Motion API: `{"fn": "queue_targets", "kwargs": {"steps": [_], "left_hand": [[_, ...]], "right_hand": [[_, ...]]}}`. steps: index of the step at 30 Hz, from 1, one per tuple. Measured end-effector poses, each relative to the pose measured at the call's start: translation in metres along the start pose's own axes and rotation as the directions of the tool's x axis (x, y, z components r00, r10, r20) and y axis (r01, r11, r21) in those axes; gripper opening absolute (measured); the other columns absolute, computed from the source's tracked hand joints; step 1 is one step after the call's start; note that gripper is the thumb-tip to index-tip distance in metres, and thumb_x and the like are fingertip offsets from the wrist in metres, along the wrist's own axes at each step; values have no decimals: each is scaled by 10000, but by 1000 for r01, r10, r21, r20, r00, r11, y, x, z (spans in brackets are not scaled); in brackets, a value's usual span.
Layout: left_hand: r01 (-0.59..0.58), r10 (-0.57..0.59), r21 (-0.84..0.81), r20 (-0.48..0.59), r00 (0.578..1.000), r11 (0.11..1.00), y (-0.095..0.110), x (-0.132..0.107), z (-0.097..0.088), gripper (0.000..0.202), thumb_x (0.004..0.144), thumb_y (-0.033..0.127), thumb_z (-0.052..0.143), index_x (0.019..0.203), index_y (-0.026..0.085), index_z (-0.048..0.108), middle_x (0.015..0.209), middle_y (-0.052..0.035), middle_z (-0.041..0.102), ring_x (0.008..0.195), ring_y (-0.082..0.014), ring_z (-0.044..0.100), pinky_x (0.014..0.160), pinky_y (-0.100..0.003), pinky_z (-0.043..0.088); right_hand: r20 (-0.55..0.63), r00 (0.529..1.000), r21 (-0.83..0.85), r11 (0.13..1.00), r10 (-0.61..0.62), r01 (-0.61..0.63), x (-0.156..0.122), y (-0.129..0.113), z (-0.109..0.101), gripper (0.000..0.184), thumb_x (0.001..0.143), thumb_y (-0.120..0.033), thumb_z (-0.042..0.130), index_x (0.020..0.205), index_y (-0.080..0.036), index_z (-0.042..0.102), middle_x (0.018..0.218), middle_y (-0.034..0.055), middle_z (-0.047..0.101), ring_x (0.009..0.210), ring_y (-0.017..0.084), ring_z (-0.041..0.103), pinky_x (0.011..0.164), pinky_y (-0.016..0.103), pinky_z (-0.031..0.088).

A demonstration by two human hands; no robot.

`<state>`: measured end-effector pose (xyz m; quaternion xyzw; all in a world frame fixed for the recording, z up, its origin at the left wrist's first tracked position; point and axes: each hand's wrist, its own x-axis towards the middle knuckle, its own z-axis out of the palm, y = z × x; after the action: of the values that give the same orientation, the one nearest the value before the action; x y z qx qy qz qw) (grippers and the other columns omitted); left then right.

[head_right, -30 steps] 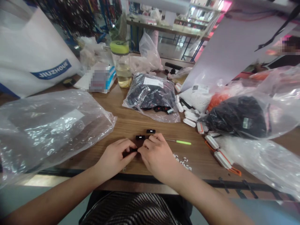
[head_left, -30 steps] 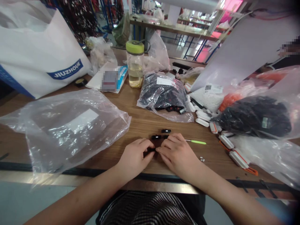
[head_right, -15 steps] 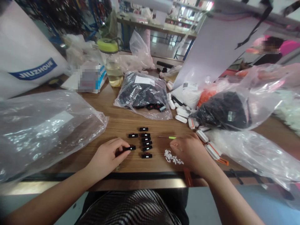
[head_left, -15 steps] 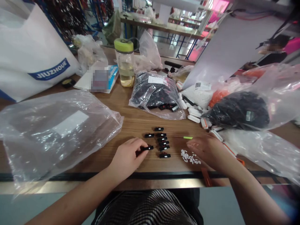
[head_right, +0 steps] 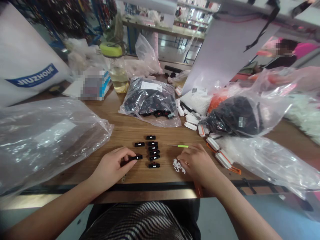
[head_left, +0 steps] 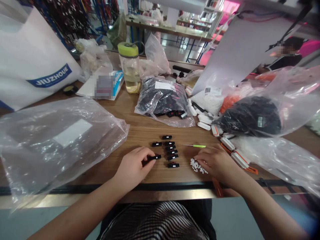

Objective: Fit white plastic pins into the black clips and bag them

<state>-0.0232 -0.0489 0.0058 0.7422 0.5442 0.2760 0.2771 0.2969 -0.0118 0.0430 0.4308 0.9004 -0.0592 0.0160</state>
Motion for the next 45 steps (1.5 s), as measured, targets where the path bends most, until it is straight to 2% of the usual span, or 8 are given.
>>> {"fn": "queue_targets", "kwargs": {"steps": [6, 12, 18, 25, 28, 31, 35, 45], "left_hand": [[-15, 15, -3, -1, 1000, 1000, -1, 0, 1, 41, 866, 187, 636, 901, 205, 625, 767, 16, 602, 711, -153, 559, 664, -286, 427], [-21, 21, -2, -8, 1000, 1000, 0, -1, -1, 43, 868, 175, 642, 899, 202, 630, 758, 16, 594, 715, -155, 563, 675, -297, 433], [-22, 22, 7, -8, 1000, 1000, -1, -1, 1, 63, 862, 166, 654, 905, 204, 626, 773, 13, 600, 719, -159, 567, 679, -307, 443], [-15, 15, -11, -4, 1000, 1000, 0, -2, 1, 72, 859, 162, 664, 897, 210, 627, 772, 20, 603, 724, -158, 574, 677, -301, 446], [-6, 6, -21, 0, 1000, 1000, 0, -2, 1, 91, 851, 152, 670, 904, 215, 630, 805, 21, 619, 742, -156, 582, 689, -297, 453], [5, -5, -37, 1, 1000, 999, 0, -1, 2, 106, 841, 141, 677, 902, 216, 633, 849, 19, 640, 756, -153, 594, 699, -293, 459], [-4, 3, -31, -21, 1000, 1000, 0, 0, 2, 118, 826, 142, 695, 897, 218, 640, 807, 27, 630, 729, -151, 591, 688, -290, 453], [5, -5, -9, -3, 1000, 1000, 6, 1, -3, 111, 819, 112, 668, 816, 209, 615, 774, 20, 626, 709, -158, 585, 662, -289, 449]], "right_hand": [[-67, 991, 166, 981, 116, -104, -6, 4, 6, 323, 954, -343, 517, 772, -217, 752, 730, 57, 723, 717, 199, 641, 719, 315, 428], [-62, 933, 141, 928, 356, -345, -9, -11, 12, 262, 914, -356, 590, 746, -260, 768, 764, 13, 755, 753, 201, 670, 733, 321, 407], [-120, 895, 78, 903, 430, -423, -9, -22, 12, 259, 888, -329, 592, 695, -269, 754, 787, 15, 753, 830, 237, 683, 835, 390, 374], [9, 881, 284, 844, 473, -455, -1, -7, 10, 179, 814, -333, 621, 687, -251, 717, 680, -18, 717, 648, 176, 657, 646, 295, 418], [-66, 909, 341, 866, 411, -366, 13, -17, -3, 156, 797, -322, 642, 679, -240, 704, 651, -16, 691, 640, 172, 642, 636, 292, 416], [-152, 964, 432, 892, 220, -136, 36, -45, -16, 162, 853, -296, 622, 717, -237, 689, 708, -15, 698, 712, 166, 638, 739, 309, 422], [-215, 976, 469, 875, -20, 121, 68, -82, -16, 121, 869, -234, 634, 751, -211, 647, 711, -22, 665, 720, 146, 601, 802, 331, 392], [-105, 986, 432, 887, -132, 164, 90, -90, -6, 121, 884, -203, 614, 764, -192, 628, 746, -6, 662, 768, 156, 600, 849, 349, 352]]}}
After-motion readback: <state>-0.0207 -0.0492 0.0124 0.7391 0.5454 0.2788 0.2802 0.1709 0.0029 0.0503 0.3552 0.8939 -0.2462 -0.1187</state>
